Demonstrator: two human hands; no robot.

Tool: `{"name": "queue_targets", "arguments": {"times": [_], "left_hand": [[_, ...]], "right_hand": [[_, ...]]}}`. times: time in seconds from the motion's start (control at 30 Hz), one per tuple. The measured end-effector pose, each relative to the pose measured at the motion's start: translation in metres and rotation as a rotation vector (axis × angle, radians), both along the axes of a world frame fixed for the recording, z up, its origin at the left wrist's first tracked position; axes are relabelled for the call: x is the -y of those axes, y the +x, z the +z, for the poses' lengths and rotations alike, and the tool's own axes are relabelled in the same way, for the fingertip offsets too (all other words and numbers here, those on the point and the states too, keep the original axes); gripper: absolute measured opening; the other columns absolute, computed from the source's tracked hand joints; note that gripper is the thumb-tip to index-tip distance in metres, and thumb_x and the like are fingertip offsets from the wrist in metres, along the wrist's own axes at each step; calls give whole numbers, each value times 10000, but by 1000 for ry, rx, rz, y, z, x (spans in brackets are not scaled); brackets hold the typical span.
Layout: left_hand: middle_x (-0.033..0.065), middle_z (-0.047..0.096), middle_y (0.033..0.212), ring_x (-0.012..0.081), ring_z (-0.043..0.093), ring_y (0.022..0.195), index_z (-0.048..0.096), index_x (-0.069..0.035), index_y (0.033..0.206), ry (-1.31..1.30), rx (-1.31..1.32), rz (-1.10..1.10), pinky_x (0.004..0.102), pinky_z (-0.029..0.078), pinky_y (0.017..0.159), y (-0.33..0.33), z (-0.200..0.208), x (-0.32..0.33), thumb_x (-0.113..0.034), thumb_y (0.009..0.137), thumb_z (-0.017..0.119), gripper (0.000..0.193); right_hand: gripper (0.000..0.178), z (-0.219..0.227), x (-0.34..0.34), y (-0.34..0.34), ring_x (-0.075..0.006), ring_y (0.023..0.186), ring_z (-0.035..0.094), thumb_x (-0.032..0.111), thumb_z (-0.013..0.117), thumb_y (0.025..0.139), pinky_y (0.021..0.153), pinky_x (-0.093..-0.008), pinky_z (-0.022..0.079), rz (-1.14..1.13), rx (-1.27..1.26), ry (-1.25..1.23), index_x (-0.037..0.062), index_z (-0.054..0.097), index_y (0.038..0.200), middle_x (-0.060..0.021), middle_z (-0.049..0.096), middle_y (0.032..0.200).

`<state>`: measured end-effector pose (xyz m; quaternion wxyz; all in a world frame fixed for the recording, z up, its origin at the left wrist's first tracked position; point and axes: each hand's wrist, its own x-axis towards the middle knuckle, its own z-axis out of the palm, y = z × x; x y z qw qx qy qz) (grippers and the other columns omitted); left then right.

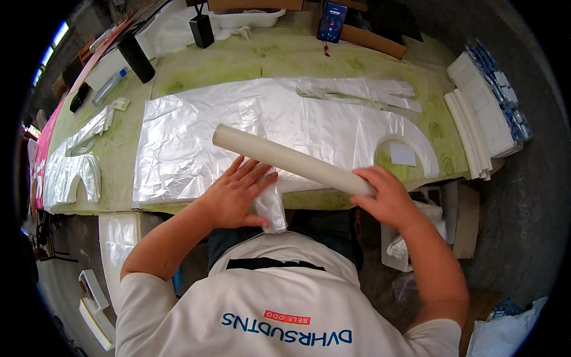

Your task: The person wraps white rectangular items in clear plastic film on a workbench. They unroll the film, place the item, fold the film over, and roll it tightly before placing the wrapped unit into a white bin. The process repeats for multiple items.

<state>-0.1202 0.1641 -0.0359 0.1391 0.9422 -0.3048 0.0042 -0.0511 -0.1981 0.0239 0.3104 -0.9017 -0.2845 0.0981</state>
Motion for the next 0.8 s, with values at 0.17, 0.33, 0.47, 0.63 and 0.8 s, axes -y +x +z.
{"name": "queue_targets", "arguments": {"times": [0.17, 0.33, 0.47, 0.63, 0.8], "left_hand": [[176, 288, 1608, 350, 198, 1519, 363, -78, 1525, 40, -51, -91, 523, 129, 1242, -2, 10, -3, -612, 734, 746, 1028], [101, 292, 1621, 346, 220, 1513, 359, -183, 1542, 75, 50, -81, 531, 180, 1233, -5, 11, 7, -260, 782, 735, 851], [97, 312, 1614, 359, 240, 1506, 383, -199, 1532, 78, 176, -37, 548, 194, 1225, -12, -10, 11, -139, 751, 722, 854], [142, 313, 1609, 378, 237, 1505, 370, -135, 1535, -42, -19, -64, 551, 179, 1225, -1, 6, 13, -73, 708, 678, 885], [156, 365, 1578, 387, 262, 1492, 399, -106, 1513, -708, -111, 156, 524, 199, 1220, -2, 5, -17, 11, 798, 561, 742]], "right_hand": [[528, -23, -43, 69, -364, 1078, 587, 303, 739, 804, 953, -442, 487, -67, 213, -288, 73, 620, 1264, -159, 621, 1146], [517, -35, -74, 101, -349, 1109, 569, 293, 731, 810, 957, -429, 484, -213, 304, -250, 83, 625, 1270, -159, 623, 1131], [516, -40, -68, 92, -354, 1102, 567, 296, 728, 817, 965, -426, 480, -157, 363, -148, 93, 627, 1281, -159, 623, 1131], [485, -50, -48, 85, -368, 1093, 564, 267, 735, 820, 971, -423, 469, -235, 687, -246, 73, 636, 1253, -165, 627, 1158], [304, -37, -62, 13, -337, 992, 624, 199, 728, 857, 888, -406, 506, -61, 368, 157, 48, 666, 1114, -175, 658, 1075]]}}
